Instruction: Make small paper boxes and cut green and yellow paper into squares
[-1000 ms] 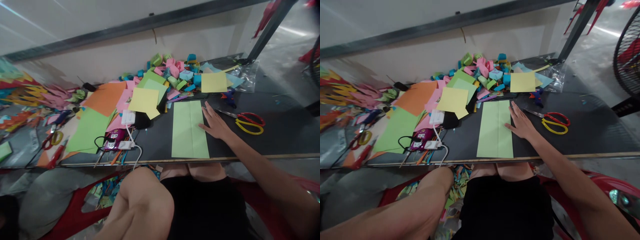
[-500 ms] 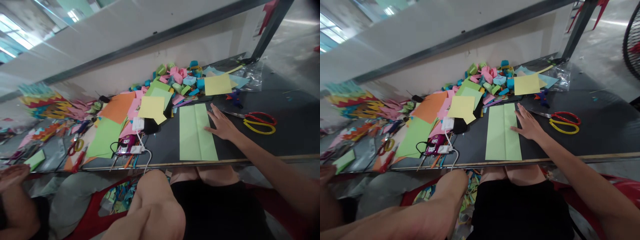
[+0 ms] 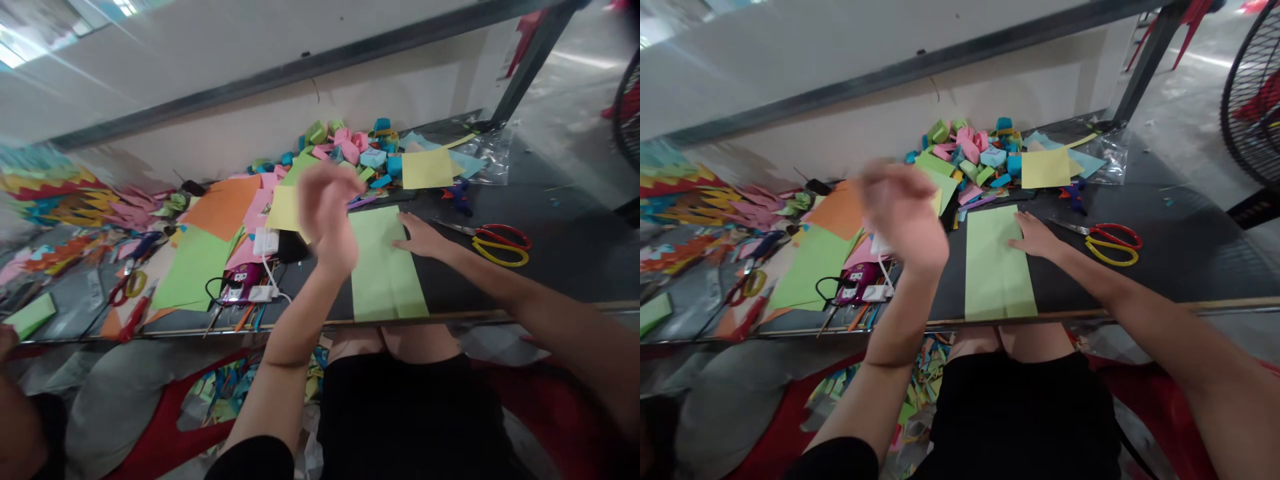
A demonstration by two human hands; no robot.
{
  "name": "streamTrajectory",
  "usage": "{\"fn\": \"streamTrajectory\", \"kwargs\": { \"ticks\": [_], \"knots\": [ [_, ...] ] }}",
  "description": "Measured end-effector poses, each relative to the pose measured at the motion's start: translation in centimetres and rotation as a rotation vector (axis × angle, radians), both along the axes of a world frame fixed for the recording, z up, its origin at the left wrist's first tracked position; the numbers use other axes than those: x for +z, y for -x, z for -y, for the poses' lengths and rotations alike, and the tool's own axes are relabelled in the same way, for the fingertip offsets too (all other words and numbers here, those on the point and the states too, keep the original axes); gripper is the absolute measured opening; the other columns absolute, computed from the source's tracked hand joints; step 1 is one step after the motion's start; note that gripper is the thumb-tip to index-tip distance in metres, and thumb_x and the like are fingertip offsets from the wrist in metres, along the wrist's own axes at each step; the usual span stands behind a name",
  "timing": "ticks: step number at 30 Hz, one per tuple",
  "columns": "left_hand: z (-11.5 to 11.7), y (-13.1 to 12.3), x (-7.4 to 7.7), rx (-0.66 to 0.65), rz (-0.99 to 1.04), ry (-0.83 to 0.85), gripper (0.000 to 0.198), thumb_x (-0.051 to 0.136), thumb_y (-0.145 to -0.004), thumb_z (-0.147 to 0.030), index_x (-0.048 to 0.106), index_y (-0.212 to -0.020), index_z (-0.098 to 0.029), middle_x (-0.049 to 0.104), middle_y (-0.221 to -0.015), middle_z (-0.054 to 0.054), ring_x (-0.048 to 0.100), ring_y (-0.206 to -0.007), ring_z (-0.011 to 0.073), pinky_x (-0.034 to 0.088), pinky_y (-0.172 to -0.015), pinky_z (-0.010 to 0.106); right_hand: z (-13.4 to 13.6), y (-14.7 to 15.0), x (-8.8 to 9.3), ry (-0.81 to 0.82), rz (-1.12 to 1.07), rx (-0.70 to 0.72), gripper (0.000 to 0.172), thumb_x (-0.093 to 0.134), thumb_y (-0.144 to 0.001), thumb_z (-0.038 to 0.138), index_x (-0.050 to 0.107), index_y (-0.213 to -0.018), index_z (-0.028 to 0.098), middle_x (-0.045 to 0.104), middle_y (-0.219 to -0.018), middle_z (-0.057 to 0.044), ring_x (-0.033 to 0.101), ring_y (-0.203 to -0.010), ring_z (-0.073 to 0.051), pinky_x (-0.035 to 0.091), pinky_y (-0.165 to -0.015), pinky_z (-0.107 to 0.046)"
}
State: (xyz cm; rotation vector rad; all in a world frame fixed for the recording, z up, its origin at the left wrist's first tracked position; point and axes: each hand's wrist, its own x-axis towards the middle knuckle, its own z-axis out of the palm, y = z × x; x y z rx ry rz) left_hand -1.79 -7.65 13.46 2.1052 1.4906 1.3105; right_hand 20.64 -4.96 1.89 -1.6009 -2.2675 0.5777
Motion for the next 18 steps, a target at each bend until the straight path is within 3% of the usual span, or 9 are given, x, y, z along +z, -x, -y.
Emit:
{"fn": "streamTrajectory", "kwargs": {
  "ticks": [2,5,7,9,11,14,16,18],
  "knots": [
    [-2.4,-0.6,-1.0,-0.065,0.001,0.054,0.033,0.050,-0.108,-0.044,0.064,-0.136,-0.034,0.071,-0.132,0.005,0.070,-0.125,0.0233,0.061,-0.104,0.046,-0.3,-0.2,0.8,0.051,-0.025,0.171,0.100,0.075,-0.083,0.048,0.034,-0.168,0.014,0.038,-0.171,-0.018,0.039,-0.157,-0.039,0.035,-0.127,-0.057],
    [-5.1,0.1,-4.5,-0.187,-0.162,0.251,0.050,0.083,-0.088,-0.042,0.068,-0.130,-0.018,0.074,-0.131,0.014,0.070,-0.125,0.0310,0.054,-0.112,0.048,-0.3,-1.1,2.3,0.154,-0.078,0.410,0.116,0.075,-0.082,0.044,0.009,-0.174,0.021,0.044,-0.168,-0.013,0.046,-0.154,-0.033,0.040,-0.124,-0.052],
    [-5.8,1.1,-7.2,-0.214,-0.269,0.367,0.065,0.088,-0.081,-0.041,0.065,-0.135,-0.014,0.074,-0.131,0.016,0.072,-0.120,0.0317,0.055,-0.110,0.046,-0.3,-1.5,3.2,0.202,-0.083,0.456,0.125,0.075,-0.081,0.040,-0.007,-0.173,0.022,0.050,-0.164,-0.011,0.051,-0.150,-0.032,0.043,-0.121,-0.051],
    [-5.7,2.1,-9.1,-0.264,-0.333,0.372,0.073,0.089,-0.079,-0.041,0.062,-0.142,-0.014,0.074,-0.132,0.016,0.071,-0.118,0.0307,0.055,-0.108,0.044,-0.4,-1.5,4.0,0.221,-0.069,0.439,0.129,0.076,-0.078,0.036,-0.011,-0.172,0.023,0.050,-0.164,-0.011,0.056,-0.145,-0.032,0.048,-0.116,-0.050],
    [-5.6,2.7,-10.1,-0.312,-0.403,0.326,0.073,0.088,-0.080,-0.040,0.063,-0.143,-0.015,0.074,-0.130,0.014,0.069,-0.119,0.0309,0.054,-0.106,0.044,-0.3,-0.8,4.4,0.210,-0.044,0.355,0.132,0.080,-0.073,0.033,-0.004,-0.174,0.023,0.050,-0.164,-0.013,0.062,-0.138,-0.034,0.055,-0.108,-0.049],
    [-5.9,3.0,-10.5,-0.363,-0.495,0.291,0.065,0.085,-0.081,-0.040,0.067,-0.138,-0.014,0.073,-0.124,0.014,0.066,-0.118,0.0320,0.053,-0.105,0.046,0.3,1.1,4.7,0.155,0.034,-0.009,0.123,0.089,-0.064,0.034,0.029,-0.169,0.012,0.065,-0.147,-0.021,0.071,-0.122,-0.037,0.059,-0.100,-0.048],
    [-6.3,2.9,-10.7,-0.392,-0.476,0.277,0.059,0.081,-0.085,-0.037,0.067,-0.138,-0.015,0.073,-0.122,0.014,0.066,-0.117,0.0308,0.053,-0.105,0.046,0.8,2.5,4.8,0.137,0.082,-0.260,0.094,0.089,-0.066,0.037,0.059,-0.150,0.009,0.075,-0.127,-0.020,0.074,-0.113,-0.037,0.060,-0.095,-0.045],
    [-6.7,3.0,-10.9,-0.382,-0.357,0.246,0.055,0.075,-0.090,-0.033,0.064,-0.141,-0.018,0.072,-0.127,0.014,0.066,-0.119,0.0287,0.055,-0.103,0.044,1.0,3.7,5.2,0.186,0.073,-0.295,0.056,0.087,-0.070,0.034,0.078,-0.121,0.014,0.081,-0.108,-0.012,0.077,-0.104,-0.032,0.061,-0.090,-0.039]
  ]
}}
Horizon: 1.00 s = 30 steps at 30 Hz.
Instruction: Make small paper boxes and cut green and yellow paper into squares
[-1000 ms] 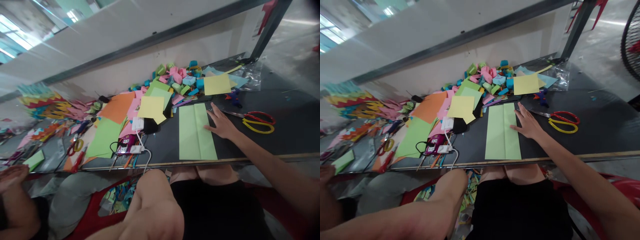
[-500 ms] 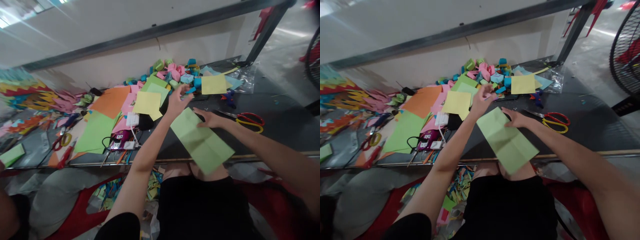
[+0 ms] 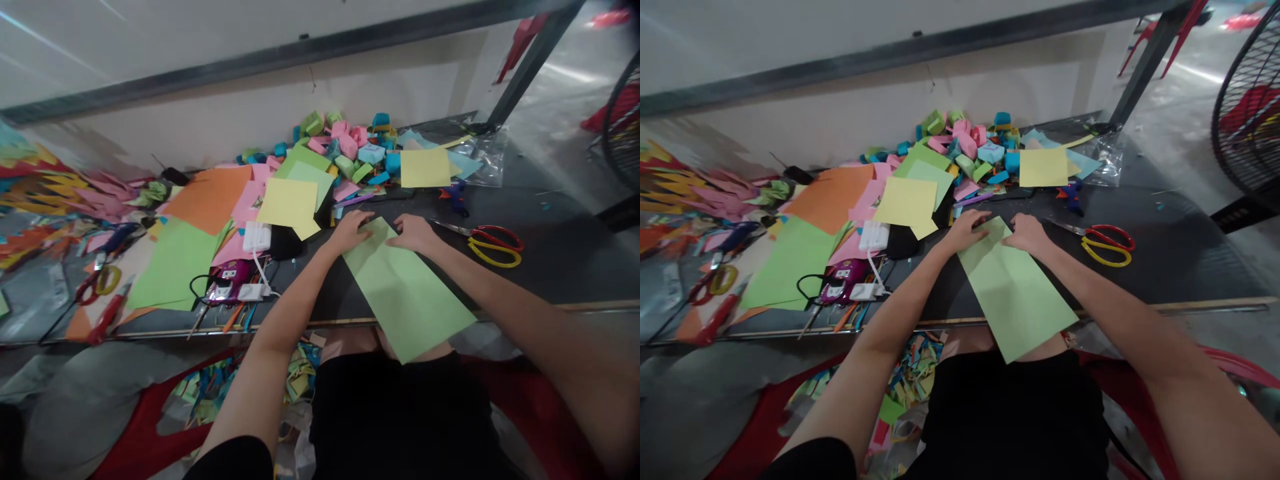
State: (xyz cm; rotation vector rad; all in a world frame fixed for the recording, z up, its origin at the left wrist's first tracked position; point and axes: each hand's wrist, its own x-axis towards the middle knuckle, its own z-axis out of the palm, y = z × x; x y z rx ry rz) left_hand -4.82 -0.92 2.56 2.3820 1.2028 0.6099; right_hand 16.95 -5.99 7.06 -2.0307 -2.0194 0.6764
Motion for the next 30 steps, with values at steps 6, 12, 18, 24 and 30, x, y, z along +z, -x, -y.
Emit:
{"fn": "streamTrajectory", "kwargs": {
  "ticks": [6,12,18,24,30],
  "knots": [
    [-0.3,1.0,-0.3,0.084,0.315,0.218,0.052,0.068,-0.097,-0.040,0.061,-0.143,-0.018,0.075,-0.130,0.014,0.073,-0.113,0.0238,0.058,-0.097,0.037,-0.7,1.8,1.9,0.081,-0.113,0.213,0.007,0.083,-0.076,0.024,0.081,-0.083,0.021,0.079,-0.080,0.000,0.076,-0.083,-0.021,0.056,-0.080,-0.030],
    [0.6,0.6,-0.3,-0.095,0.053,-0.023,0.029,0.076,-0.091,-0.030,0.076,-0.119,-0.020,0.076,-0.129,0.011,0.067,-0.125,0.0256,0.049,-0.114,0.044,2.4,3.3,0.6,-0.091,0.116,0.275,0.051,0.086,-0.079,0.051,0.075,-0.114,0.016,0.076,-0.116,-0.014,0.071,-0.109,-0.033,0.057,-0.095,-0.043],
    [1.7,0.9,0.1,-0.188,0.198,-0.061,0.038,0.053,-0.104,-0.047,0.078,-0.115,-0.019,0.077,-0.123,0.013,0.069,-0.120,0.0256,0.051,-0.109,0.041,7.8,3.5,-2.2,-0.361,0.286,0.303,0.045,0.035,-0.110,0.034,0.070,-0.126,0.011,0.070,-0.127,-0.021,0.063,-0.121,-0.036,0.052,-0.099,-0.049],
    [1.4,1.0,0.3,-0.370,0.239,0.102,0.081,0.060,-0.087,-0.081,0.062,-0.146,-0.026,0.069,-0.142,0.014,0.064,-0.130,0.0323,0.055,-0.102,0.043,6.1,3.3,-2.8,-0.488,0.308,0.229,0.052,0.024,-0.107,0.020,0.057,-0.145,0.010,0.065,-0.142,-0.022,0.060,-0.123,-0.035,0.050,-0.098,-0.048],
    [1.9,-0.5,-0.6,-0.179,-0.043,-0.011,0.103,0.091,-0.068,-0.066,0.055,-0.153,-0.020,0.054,-0.158,0.019,0.046,-0.150,0.0407,0.037,-0.126,0.057,1.1,2.3,-1.6,-0.540,0.229,0.222,0.053,0.023,-0.109,0.031,0.058,-0.143,0.009,0.062,-0.146,-0.021,0.058,-0.131,-0.036,0.046,-0.108,-0.050]
  ]
}}
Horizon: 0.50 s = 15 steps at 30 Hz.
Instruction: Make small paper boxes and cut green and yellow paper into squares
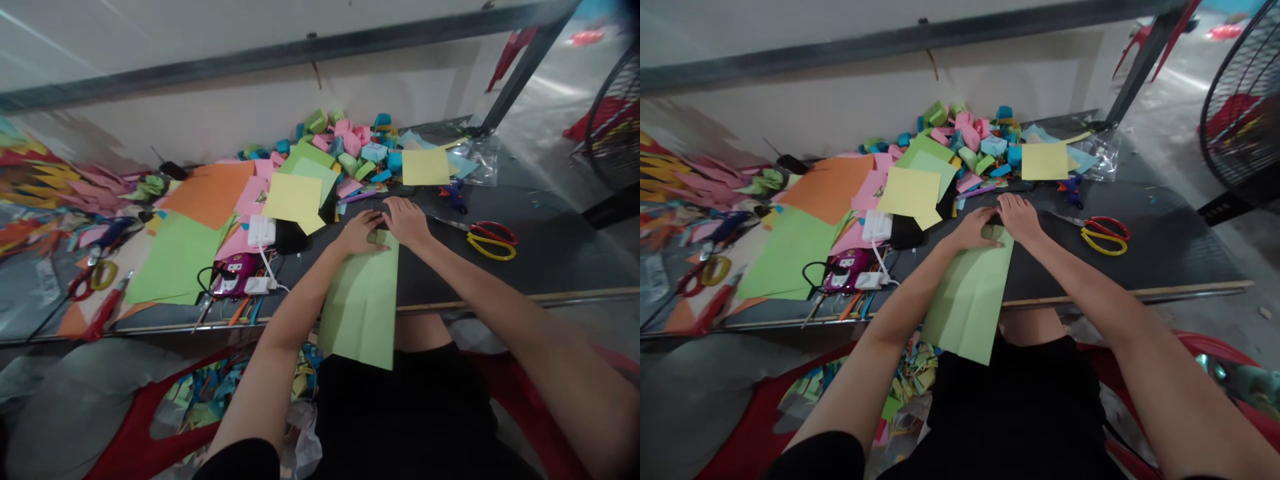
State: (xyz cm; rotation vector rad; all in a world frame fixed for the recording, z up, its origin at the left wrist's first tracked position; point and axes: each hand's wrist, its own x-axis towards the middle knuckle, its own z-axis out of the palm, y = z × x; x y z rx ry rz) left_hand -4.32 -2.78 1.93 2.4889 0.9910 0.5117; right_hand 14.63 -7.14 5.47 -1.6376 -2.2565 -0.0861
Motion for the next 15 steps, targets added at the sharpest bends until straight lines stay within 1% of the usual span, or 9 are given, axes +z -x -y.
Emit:
{"fn": "streamTrajectory", "kwargs": {
  "ticks": [2,4,6,7,9,10,12,14,15],
  "knots": [
    [0.5,-0.3,0.0,0.044,-0.072,-0.034,0.081,0.084,-0.079,-0.063,0.062,-0.146,-0.022,0.048,-0.164,0.017,0.037,-0.157,0.0397,0.034,-0.127,0.059,-0.1,-0.5,0.0,-0.025,-0.069,-0.038,0.053,0.028,-0.108,0.035,0.058,-0.143,0.009,0.064,-0.141,-0.021,0.058,-0.130,-0.035,0.045,-0.111,-0.050],
    [0.9,-0.4,0.2,0.094,-0.090,-0.066,0.063,0.078,-0.087,-0.057,0.067,-0.139,-0.023,0.048,-0.165,0.014,0.035,-0.159,0.0366,0.035,-0.127,0.056,0.6,-1.1,-0.6,-0.017,-0.139,-0.142,0.053,0.034,-0.106,0.042,0.061,-0.138,0.009,0.065,-0.136,-0.023,0.059,-0.128,-0.037,0.046,-0.111,-0.052],
    [1.2,-0.6,0.6,0.146,-0.094,-0.087,0.047,0.074,-0.093,-0.048,0.070,-0.131,-0.021,0.052,-0.162,0.014,0.038,-0.156,0.0341,0.038,-0.125,0.053,1.8,-1.4,-1.7,0.055,-0.170,-0.228,0.057,0.042,-0.103,0.055,0.068,-0.128,0.011,0.065,-0.130,-0.024,0.060,-0.125,-0.040,0.047,-0.109,-0.057],
    [1.3,-0.7,0.8,0.176,-0.098,-0.089,0.039,0.071,-0.095,-0.043,0.071,-0.128,-0.021,0.055,-0.158,0.014,0.043,-0.153,0.0333,0.041,-0.123,0.052,2.4,-1.4,-2.3,0.091,-0.176,-0.247,0.058,0.045,-0.101,0.061,0.071,-0.122,0.014,0.066,-0.127,-0.023,0.060,-0.123,-0.042,0.049,-0.107,-0.059],
    [1.4,-0.8,1.2,0.234,-0.107,-0.072,0.029,0.068,-0.096,-0.035,0.072,-0.121,-0.021,0.063,-0.149,0.013,0.052,-0.142,0.0325,0.046,-0.117,0.050,3.6,-1.0,-3.0,0.125,-0.176,-0.250,0.060,0.049,-0.096,0.069,0.073,-0.111,0.017,0.067,-0.121,-0.022,0.063,-0.117,-0.042,0.052,-0.100,-0.061],
    [1.4,-0.9,1.4,0.262,-0.110,-0.054,0.027,0.068,-0.096,-0.033,0.072,-0.119,-0.021,0.065,-0.144,0.013,0.056,-0.136,0.0324,0.048,-0.114,0.049,4.1,-0.6,-3.1,0.126,-0.169,-0.250,0.060,0.052,-0.095,0.071,0.072,-0.110,0.016,0.068,-0.119,-0.022,0.064,-0.114,-0.042,0.054,-0.097,-0.060],
    [1.5,-0.8,1.8,0.319,-0.109,0.002,0.029,0.071,-0.094,-0.034,0.072,-0.118,-0.019,0.068,-0.138,0.014,0.062,-0.126,0.0324,0.052,-0.107,0.048,4.7,0.4,-2.7,0.139,-0.144,-0.277,0.058,0.060,-0.092,0.066,0.068,-0.114,0.013,0.069,-0.115,-0.024,0.066,-0.109,-0.042,0.055,-0.093,-0.058],
    [1.5,-0.6,2.0,0.361,-0.091,0.056,0.033,0.073,-0.093,-0.036,0.074,-0.120,-0.017,0.069,-0.136,0.014,0.065,-0.122,0.0322,0.054,-0.104,0.047,4.7,1.4,-1.9,0.202,-0.136,-0.326,0.055,0.071,-0.087,0.053,0.063,-0.121,0.010,0.072,-0.113,-0.025,0.068,-0.107,-0.041,0.056,-0.091,-0.055],
    [1.5,-0.4,2.1,0.372,-0.072,0.071,0.034,0.073,-0.093,-0.037,0.075,-0.121,-0.017,0.070,-0.136,0.014,0.066,-0.123,0.0321,0.054,-0.104,0.047,4.6,1.7,-1.4,0.249,-0.150,-0.345,0.055,0.076,-0.083,0.045,0.061,-0.122,0.011,0.073,-0.111,-0.023,0.069,-0.106,-0.040,0.056,-0.090,-0.052]
  ]
}}
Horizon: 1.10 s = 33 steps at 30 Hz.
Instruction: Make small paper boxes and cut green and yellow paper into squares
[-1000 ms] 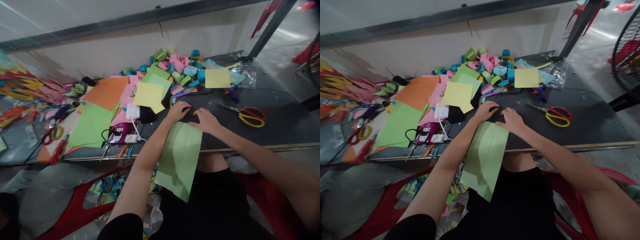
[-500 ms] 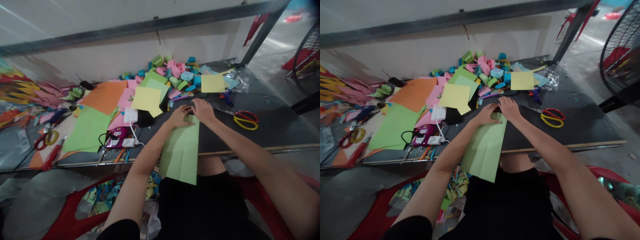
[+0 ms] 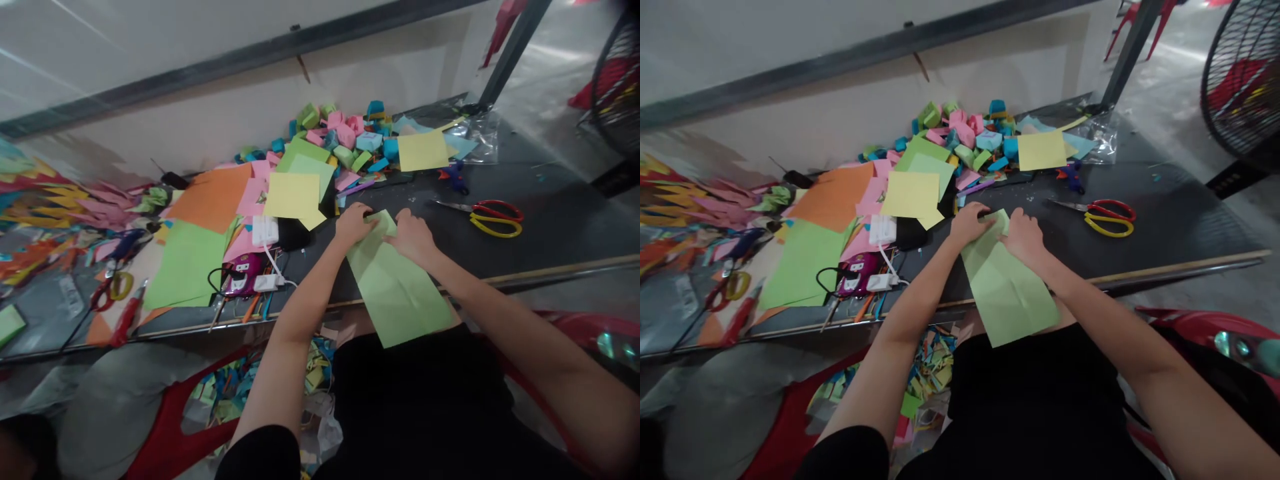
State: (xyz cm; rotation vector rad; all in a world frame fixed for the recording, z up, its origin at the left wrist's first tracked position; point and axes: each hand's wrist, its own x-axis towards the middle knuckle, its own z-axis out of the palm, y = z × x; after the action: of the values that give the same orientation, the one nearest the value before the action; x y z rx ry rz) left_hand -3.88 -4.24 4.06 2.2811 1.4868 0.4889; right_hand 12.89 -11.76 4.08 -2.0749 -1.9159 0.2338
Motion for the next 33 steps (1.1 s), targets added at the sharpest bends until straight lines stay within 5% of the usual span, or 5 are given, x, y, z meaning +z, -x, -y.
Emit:
{"fn": "streamTrajectory", "kwargs": {
  "ticks": [5,8,14,21,33],
  "knots": [
    [-0.8,0.7,0.1,-0.073,0.203,0.043,0.041,0.082,-0.087,-0.038,0.079,-0.124,-0.018,0.073,-0.137,0.012,0.070,-0.119,0.0287,0.055,-0.103,0.039,-1.0,-0.4,1.6,0.173,-0.255,0.073,0.055,0.076,-0.064,0.015,0.059,-0.117,0.019,0.076,-0.096,-0.009,0.071,-0.085,-0.026,0.054,-0.072,-0.034],
    [-1.3,0.9,0.0,-0.153,0.353,0.181,0.024,0.076,-0.092,-0.034,0.085,-0.106,-0.017,0.083,-0.108,0.010,0.075,-0.095,0.0230,0.056,-0.086,0.033,-2.0,-2.2,2.3,0.157,-0.409,0.210,0.038,0.065,-0.065,0.008,0.063,-0.101,0.020,0.074,-0.083,-0.001,0.069,-0.077,-0.019,0.052,-0.072,-0.029],
    [-1.2,0.9,0.3,-0.112,0.502,0.038,0.012,0.080,-0.088,-0.032,0.086,-0.087,-0.021,0.082,-0.085,0.004,0.069,-0.075,0.0172,0.050,-0.071,0.029,-5.0,-5.8,4.4,0.061,-0.463,0.395,0.016,0.071,-0.070,0.023,0.071,-0.086,0.022,0.077,-0.085,-0.004,0.072,-0.082,-0.022,0.055,-0.080,-0.035],
    [-0.9,0.6,-0.3,-0.030,0.532,-0.133,0.015,0.075,-0.092,-0.030,0.084,-0.084,-0.021,0.079,-0.077,0.002,0.067,-0.068,0.0154,0.046,-0.066,0.027,-6.7,-2.8,4.3,-0.292,-0.276,0.502,0.007,0.065,-0.076,0.024,0.070,-0.071,0.023,0.080,-0.105,-0.009,0.073,-0.104,-0.030,0.052,-0.096,-0.043],
    [-0.6,0.2,-1.3,-0.019,0.577,-0.238,0.014,0.072,-0.095,-0.023,0.083,-0.087,-0.023,0.083,-0.090,0.003,0.074,-0.081,0.0174,0.055,-0.076,0.029,-7.2,-2.1,4.5,-0.159,-0.139,0.401,0.017,0.070,-0.078,0.037,0.069,-0.068,0.024,0.077,-0.087,-0.009,0.066,-0.096,-0.031,0.049,-0.088,-0.044]
  ]
}}
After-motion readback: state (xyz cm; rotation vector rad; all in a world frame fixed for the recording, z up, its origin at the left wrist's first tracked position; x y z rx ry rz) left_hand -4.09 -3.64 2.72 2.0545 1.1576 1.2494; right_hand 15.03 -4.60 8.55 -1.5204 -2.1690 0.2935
